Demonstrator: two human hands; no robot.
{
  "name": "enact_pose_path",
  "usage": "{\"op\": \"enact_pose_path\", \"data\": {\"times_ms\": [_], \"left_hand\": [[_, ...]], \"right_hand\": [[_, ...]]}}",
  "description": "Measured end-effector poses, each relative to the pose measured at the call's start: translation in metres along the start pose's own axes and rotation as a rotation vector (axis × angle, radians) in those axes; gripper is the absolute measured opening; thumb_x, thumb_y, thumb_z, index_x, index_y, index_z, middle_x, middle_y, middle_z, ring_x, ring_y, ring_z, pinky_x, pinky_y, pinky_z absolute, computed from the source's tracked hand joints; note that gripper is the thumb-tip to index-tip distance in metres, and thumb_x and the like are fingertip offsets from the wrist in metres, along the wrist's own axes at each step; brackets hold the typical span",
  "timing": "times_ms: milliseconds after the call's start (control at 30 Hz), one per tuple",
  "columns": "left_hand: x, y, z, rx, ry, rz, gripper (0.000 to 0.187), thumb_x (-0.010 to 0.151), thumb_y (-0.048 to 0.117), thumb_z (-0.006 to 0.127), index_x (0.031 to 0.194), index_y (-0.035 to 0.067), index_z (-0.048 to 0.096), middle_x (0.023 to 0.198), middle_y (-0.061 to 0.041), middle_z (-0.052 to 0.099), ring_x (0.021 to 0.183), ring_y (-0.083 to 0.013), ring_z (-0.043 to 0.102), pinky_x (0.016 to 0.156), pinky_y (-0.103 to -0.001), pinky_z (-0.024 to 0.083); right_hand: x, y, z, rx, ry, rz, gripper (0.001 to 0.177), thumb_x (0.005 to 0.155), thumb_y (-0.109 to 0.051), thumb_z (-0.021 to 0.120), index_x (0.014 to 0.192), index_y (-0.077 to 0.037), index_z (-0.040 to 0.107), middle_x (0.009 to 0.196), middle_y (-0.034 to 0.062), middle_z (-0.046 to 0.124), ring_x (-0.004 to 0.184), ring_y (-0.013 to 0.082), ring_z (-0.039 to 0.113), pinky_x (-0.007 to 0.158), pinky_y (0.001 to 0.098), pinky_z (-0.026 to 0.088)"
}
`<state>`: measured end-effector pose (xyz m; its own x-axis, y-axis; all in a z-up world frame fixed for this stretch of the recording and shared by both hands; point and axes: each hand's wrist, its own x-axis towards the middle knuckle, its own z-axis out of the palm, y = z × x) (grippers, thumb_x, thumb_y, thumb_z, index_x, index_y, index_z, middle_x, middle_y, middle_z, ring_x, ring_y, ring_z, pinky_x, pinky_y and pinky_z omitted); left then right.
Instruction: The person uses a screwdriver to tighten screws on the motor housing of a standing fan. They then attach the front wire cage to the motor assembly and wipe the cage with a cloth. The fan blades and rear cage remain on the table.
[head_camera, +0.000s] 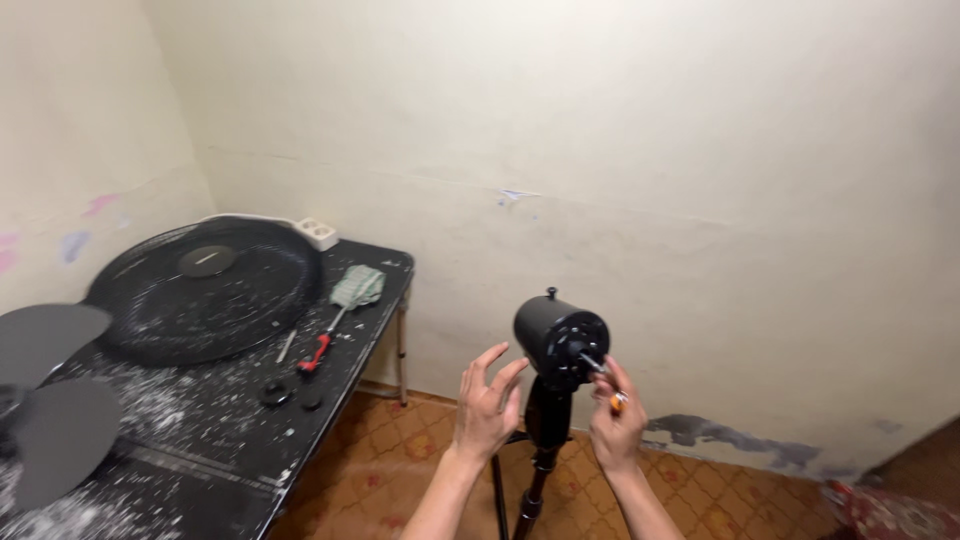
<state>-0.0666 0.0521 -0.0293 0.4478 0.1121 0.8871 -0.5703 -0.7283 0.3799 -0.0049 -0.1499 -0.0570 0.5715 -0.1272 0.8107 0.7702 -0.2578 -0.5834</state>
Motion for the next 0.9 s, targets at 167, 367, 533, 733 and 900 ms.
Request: {"op": "enact_pose_path", "data": {"times_ms": [167,367,533,733,900], "left_hand": [[-0.023,-0.040,-0.049,0.098,0.035,-0.174,0.018,0.062,-0.008,0.056,0.070,0.007,0.059,0.080,-0.011,0.058,0.076,-0.0315,0.062,0.066,-0.042,0.050],[-0.043,-0.080,-0.110,0.266,0.083,-0.308,0.015,0.063,-0.006,0.058,0.061,0.008,0.054,0.065,-0.008,0.057,0.059,-0.0300,0.060,0.051,-0.042,0.045],[-0.068,-0.119,-0.169,0.400,0.165,-0.557,0.018,0.071,-0.007,0.058,0.075,0.010,0.063,0.077,-0.006,0.063,0.072,-0.0266,0.063,0.064,-0.041,0.049],[-0.113,-0.162,-0.222,0.637,0.022,-0.704,0.041,0.079,0.005,0.068,0.118,0.018,0.066,0.115,-0.007,0.062,0.115,-0.0303,0.056,0.098,-0.047,0.044],[-0.140,-0.188,-0.232,0.651,-0.113,-0.887,0.057,0.082,0.027,0.078,0.135,0.025,0.060,0.119,-0.001,0.062,0.119,-0.0250,0.055,0.104,-0.045,0.043]], "right_hand": [[-0.040,0.014,0.012,0.129,0.018,0.021,0.026,0.106,-0.016,0.054,0.127,-0.001,0.058,0.082,0.0024,0.064,0.066,0.0073,0.055,0.058,0.0213,0.046],[-0.053,0.011,0.035,0.186,-0.122,-0.022,0.020,0.105,-0.016,0.056,0.119,-0.002,0.061,0.078,0.0023,0.063,0.062,0.0066,0.055,0.055,0.0214,0.045],[-0.058,0.005,0.037,0.225,-0.195,0.102,0.021,0.104,-0.017,0.056,0.115,-0.002,0.065,0.075,0.0036,0.065,0.058,0.0081,0.055,0.053,0.0221,0.045],[-0.051,0.002,0.034,0.163,-0.275,0.017,0.019,0.103,-0.016,0.056,0.111,-0.002,0.067,0.085,0.0042,0.066,0.069,0.0104,0.061,0.063,0.0239,0.049],[-0.041,-0.003,0.032,-0.101,-0.173,-0.163,0.017,0.097,-0.010,0.055,0.105,-0.003,0.067,0.112,0.0114,0.067,0.104,0.0252,0.060,0.094,0.0364,0.048]]}}
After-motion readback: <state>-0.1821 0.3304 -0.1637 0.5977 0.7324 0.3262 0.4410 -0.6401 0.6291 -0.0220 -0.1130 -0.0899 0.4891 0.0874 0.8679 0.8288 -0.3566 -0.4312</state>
